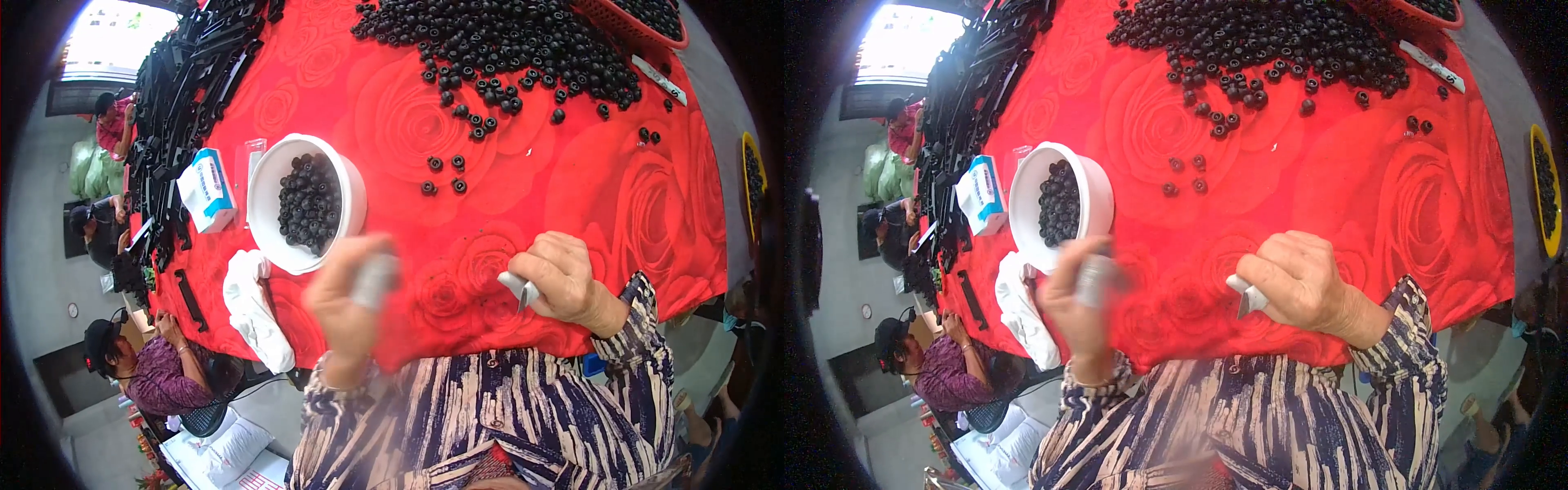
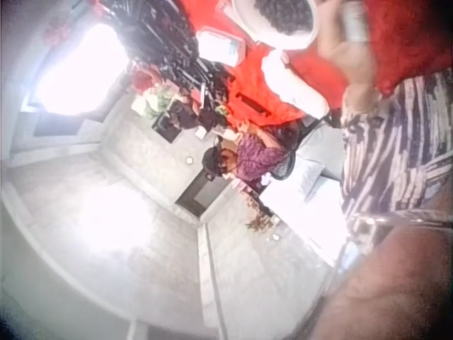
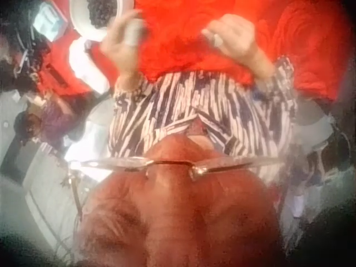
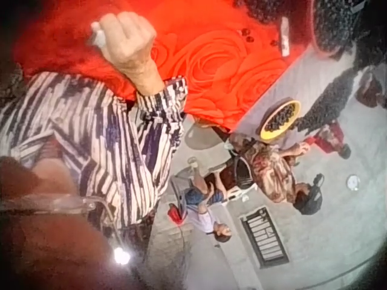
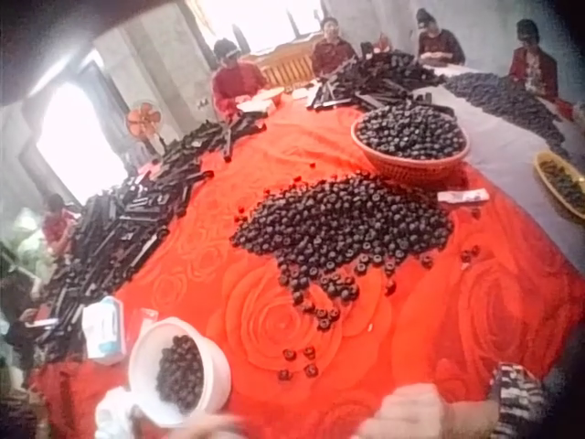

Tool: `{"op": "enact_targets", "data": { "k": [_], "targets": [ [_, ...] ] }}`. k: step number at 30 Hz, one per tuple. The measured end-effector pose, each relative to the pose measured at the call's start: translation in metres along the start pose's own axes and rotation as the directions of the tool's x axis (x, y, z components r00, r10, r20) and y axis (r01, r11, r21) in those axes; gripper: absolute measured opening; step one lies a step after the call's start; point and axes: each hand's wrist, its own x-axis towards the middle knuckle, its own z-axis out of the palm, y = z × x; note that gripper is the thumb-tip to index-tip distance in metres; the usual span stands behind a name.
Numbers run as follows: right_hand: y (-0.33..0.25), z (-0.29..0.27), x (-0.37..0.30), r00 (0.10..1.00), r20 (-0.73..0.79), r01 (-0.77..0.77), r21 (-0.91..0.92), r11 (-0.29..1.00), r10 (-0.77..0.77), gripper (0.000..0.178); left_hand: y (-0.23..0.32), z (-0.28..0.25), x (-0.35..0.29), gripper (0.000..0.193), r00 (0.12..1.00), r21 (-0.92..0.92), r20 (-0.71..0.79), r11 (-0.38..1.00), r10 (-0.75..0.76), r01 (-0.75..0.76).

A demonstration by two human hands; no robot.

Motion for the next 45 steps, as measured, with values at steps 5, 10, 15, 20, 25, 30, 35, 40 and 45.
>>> {"op": "enact_targets", "data": {
  "k": [5, 10, 15, 20, 25, 30, 35, 40, 45],
  "targets": [
    [-0.005, 0.000, 0.005, 1.000, 0.018, -0.017, -0.008, 1.000, 0.017, 0.026, 0.000, -0.068, 0.040, 0.026, 0.956, 0.488, -0.266, 0.872, 0.124, 0.023],
    [0.000, 0.002, 0.004, 0.999, 0.012, -0.044, -0.041, 0.998, 0.045, 0.026, 0.003, -0.046, 0.046, 0.026, 0.915, 0.679, -0.104, 0.700, 0.390, -0.222],
    [-0.001, 0.002, 0.004, 0.998, 0.021, -0.051, -0.054, 0.997, 0.053, 0.025, -0.017, 0.031, 0.040, 0.026, 0.865, 0.553, 0.287, 0.667, 0.411, -0.500],
    [0.002, 0.000, 0.004, 0.996, 0.037, -0.082, -0.054, 0.995, 0.084, 0.023, -0.049, 0.054, 0.062, 0.025, 0.826, 0.585, 0.424, 0.583, 0.372, -0.564],
    [0.002, -0.004, 0.003, 0.992, 0.031, -0.121, -0.043, 0.992, 0.122, 0.023, -0.047, 0.059, 0.066, 0.023, 0.807, 0.579, 0.478, 0.566, 0.347, -0.587],
    [0.000, -0.007, 0.004, 0.941, -0.061, -0.318, 0.186, 0.930, 0.334, 0.023, -0.013, 0.046, 0.034, 0.020, 0.787, -0.086, 0.515, 0.893, -0.340, 0.443],
    [0.000, -0.004, 0.005, 0.939, 0.039, -0.337, 0.303, 0.891, 0.342, 0.031, -0.032, 0.043, 0.012, 0.023, 0.648, -0.306, 0.655, 0.648, -0.389, 0.698],
    [0.003, -0.001, 0.002, 0.950, 0.106, -0.311, 0.322, 0.894, 0.293, 0.030, -0.049, 0.051, -0.002, 0.023, 0.589, -0.457, 0.680, 0.376, -0.437, 0.806],
    [0.003, 0.001, 0.001, 0.962, 0.070, -0.273, 0.294, 0.916, 0.265, 0.030, -0.047, 0.052, -0.009, 0.025, 0.623, -0.529, 0.665, 0.329, -0.412, 0.782]
  ]
}}
